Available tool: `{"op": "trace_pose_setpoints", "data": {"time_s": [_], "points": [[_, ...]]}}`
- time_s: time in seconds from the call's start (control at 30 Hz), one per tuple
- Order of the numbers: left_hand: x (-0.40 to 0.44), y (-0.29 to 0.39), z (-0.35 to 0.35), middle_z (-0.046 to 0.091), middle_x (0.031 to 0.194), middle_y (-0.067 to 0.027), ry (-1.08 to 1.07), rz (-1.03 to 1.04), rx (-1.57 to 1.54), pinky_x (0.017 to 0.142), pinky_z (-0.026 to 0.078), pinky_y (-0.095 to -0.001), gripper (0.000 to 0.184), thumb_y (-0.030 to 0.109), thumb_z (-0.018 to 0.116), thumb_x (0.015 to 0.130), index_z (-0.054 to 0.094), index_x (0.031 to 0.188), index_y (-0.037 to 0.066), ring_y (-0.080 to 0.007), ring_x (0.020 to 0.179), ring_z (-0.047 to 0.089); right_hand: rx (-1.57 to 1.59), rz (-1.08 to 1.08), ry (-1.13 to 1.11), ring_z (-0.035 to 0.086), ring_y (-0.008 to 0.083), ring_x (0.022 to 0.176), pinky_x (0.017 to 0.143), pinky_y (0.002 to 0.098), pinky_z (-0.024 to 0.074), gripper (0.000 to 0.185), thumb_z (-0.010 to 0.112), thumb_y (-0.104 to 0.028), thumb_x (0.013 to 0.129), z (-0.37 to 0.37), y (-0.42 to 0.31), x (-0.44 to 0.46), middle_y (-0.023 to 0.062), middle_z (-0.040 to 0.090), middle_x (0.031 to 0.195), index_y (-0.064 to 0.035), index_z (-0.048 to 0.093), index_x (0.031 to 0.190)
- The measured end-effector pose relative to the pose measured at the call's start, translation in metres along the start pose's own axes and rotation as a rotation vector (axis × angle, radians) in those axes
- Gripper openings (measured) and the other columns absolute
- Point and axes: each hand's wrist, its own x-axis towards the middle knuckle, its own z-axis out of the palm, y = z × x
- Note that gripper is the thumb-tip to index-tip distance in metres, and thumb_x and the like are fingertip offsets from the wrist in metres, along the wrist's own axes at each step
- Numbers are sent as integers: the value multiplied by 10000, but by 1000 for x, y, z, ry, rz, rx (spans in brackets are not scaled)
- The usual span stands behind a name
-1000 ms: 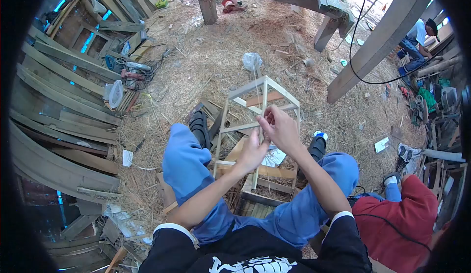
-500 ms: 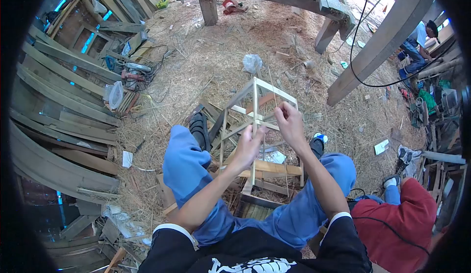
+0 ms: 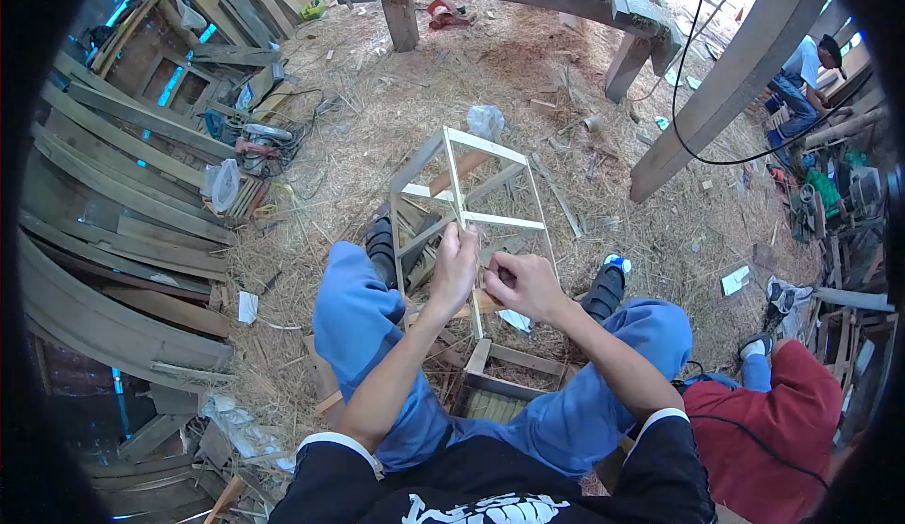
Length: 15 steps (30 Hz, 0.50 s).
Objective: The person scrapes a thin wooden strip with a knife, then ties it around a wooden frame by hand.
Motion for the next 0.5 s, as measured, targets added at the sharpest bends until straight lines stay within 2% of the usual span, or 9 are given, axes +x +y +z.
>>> {"op": "trace_pose_setpoints", "data": {"time_s": [0.07,0.17,0.27,0.37,0.4,0.5], "points": [[-4,-2,4,468,646,10,6,29,93,475,375,-286,282,308,499,1048,472,910,64,-72,544,455,31,43,-32,637,312,567,566,409,500,222,661,-227,828,-3,-1,2,145,623,635,-26,600,758],[-12,5,9,467,651,16,-36,148,143,458,359,-275,316,340,483,1058,483,909,61,-67,533,446,37,-87,60,565,282,509,526,384,444,189,643,-195,847,7,11,4,145,566,599,-25,601,775],[-16,17,9,463,654,29,-69,-36,-25,446,346,-258,343,374,463,1068,495,915,69,-54,524,438,106,-129,57,544,274,495,514,383,429,198,643,-184,835,7,7,3,148,530,580,-16,578,753],[-7,7,6,452,651,45,-27,-76,-235,429,329,-245,369,409,439,1075,504,913,84,-38,510,421,83,-110,-4,518,263,487,508,376,418,204,641,-169,820,3,4,0,151,501,569,-8,551,731],[-7,9,5,436,642,55,-8,-77,-158,419,313,-242,376,423,407,1081,502,925,94,-31,501,406,87,-112,-6,511,256,484,506,373,416,204,641,-165,815,2,5,0,149,497,566,-8,545,726],[-10,19,3,426,634,55,-14,-92,-182,411,303,-246,397,447,381,1083,497,940,94,-34,491,394,102,-108,-15,496,232,480,502,364,409,209,642,-161,811,1,7,-1,140,491,561,-7,537,717]]}}
